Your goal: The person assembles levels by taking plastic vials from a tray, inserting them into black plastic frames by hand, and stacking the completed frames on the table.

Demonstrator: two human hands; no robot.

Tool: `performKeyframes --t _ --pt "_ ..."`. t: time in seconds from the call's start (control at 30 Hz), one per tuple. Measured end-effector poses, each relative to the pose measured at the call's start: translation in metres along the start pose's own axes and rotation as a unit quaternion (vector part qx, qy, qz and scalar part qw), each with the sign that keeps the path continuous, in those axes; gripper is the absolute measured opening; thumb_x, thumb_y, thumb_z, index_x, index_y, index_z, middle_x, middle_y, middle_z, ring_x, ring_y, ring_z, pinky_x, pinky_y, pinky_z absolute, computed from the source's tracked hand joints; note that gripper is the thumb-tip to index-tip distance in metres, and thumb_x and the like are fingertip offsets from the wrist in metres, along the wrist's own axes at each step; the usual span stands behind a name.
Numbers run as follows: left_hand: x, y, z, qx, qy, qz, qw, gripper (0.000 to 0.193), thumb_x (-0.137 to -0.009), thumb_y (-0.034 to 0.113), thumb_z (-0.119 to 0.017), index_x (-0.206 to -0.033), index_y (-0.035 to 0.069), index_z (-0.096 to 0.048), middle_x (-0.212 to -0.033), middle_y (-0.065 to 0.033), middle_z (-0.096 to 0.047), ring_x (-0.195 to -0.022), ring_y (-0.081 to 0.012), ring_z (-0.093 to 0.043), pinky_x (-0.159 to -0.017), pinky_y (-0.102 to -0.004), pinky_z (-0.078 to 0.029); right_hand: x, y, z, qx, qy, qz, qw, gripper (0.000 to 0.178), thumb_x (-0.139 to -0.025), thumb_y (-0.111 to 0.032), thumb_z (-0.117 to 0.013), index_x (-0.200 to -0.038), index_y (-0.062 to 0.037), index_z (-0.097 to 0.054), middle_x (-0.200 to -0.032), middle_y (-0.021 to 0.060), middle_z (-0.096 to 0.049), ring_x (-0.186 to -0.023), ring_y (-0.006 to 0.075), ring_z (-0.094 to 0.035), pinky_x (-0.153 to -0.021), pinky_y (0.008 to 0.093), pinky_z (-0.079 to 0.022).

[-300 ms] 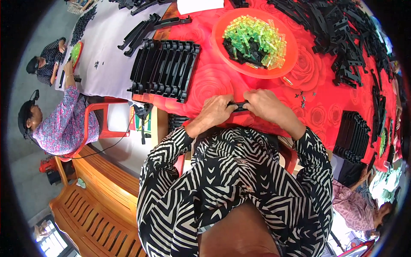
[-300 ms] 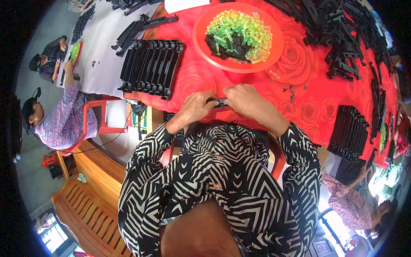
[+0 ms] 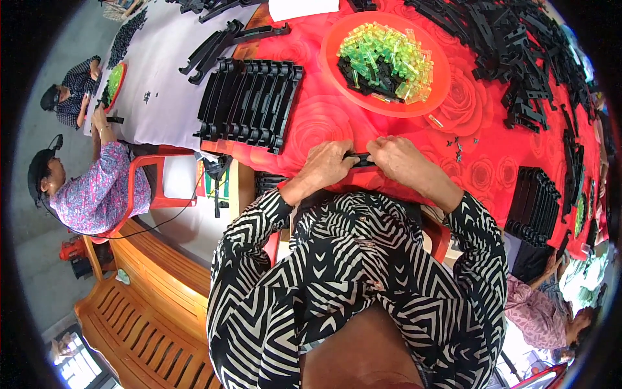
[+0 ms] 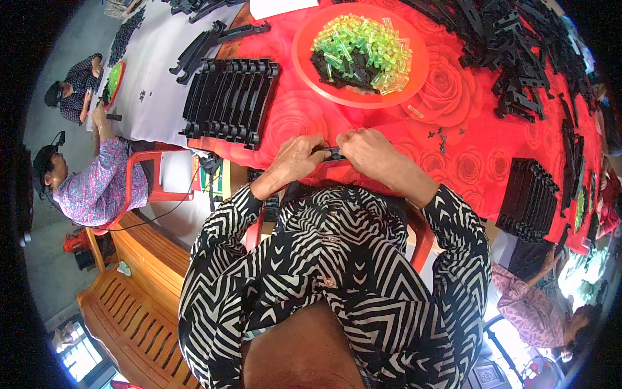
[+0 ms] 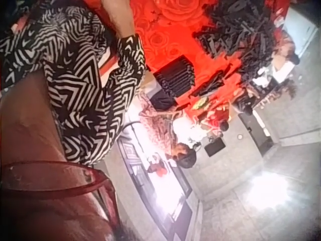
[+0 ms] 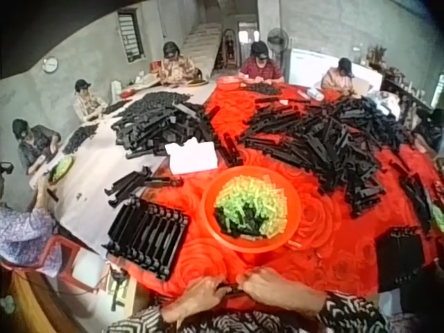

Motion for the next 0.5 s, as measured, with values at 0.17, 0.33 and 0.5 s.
performKeyframes --t 0.17,0.33,0.5 --pt "0.002 0.002 0.0 -0.005 0.029 -0.005 1.0 0.02 -0.081 0.02 -0.066 -0.087 0.001 -0.065 -0.075 -0.0186 -0.064 -0.075 -0.0352 -0.064 -0.068 -0.0435 -0.047 -0.002 0.008 0.007 -0.087 0.014 -0.032 0.996 0.025 -0.087 -0.023 -0.061 -0.088 0.0006 -0.052 -0.087 0.0202 -0.061 -0.085 0.04 -0.061 -0.07 0.0481 -0.049" --pt "0.001 0.0 -0.001 -0.002 0.049 -0.021 0.999 0.019 -0.081 0.02 -0.067 -0.085 0.002 -0.065 -0.074 -0.0181 -0.065 -0.072 -0.0356 -0.064 -0.065 -0.044 -0.048 -0.002 0.015 -0.002 -0.131 -0.049 -0.099 0.985 0.027 -0.088 -0.025 -0.058 -0.097 0.0014 -0.057 -0.1 0.0225 -0.062 -0.099 0.0404 -0.059 -0.081 0.0536 -0.045" --pt "-0.001 0.004 0.002 -0.06 0.065 -0.027 0.996 0.019 -0.08 0.02 -0.068 -0.084 0.002 -0.065 -0.076 -0.0188 -0.065 -0.074 -0.0374 -0.064 -0.065 -0.0459 -0.048 -0.006 0.018 -0.007 -0.137 -0.031 -0.106 0.984 0.027 -0.088 -0.024 -0.058 -0.098 0.0011 -0.057 -0.099 0.0219 -0.062 -0.098 0.0414 -0.059 -0.08 0.0534 -0.045"
Point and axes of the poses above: each hand's wrist, its own x-axis away from the middle knuckle, its own z-axis out of the back of the hand, y = z × x, the point moved 8 cm from there along -x, towards the middle knuckle
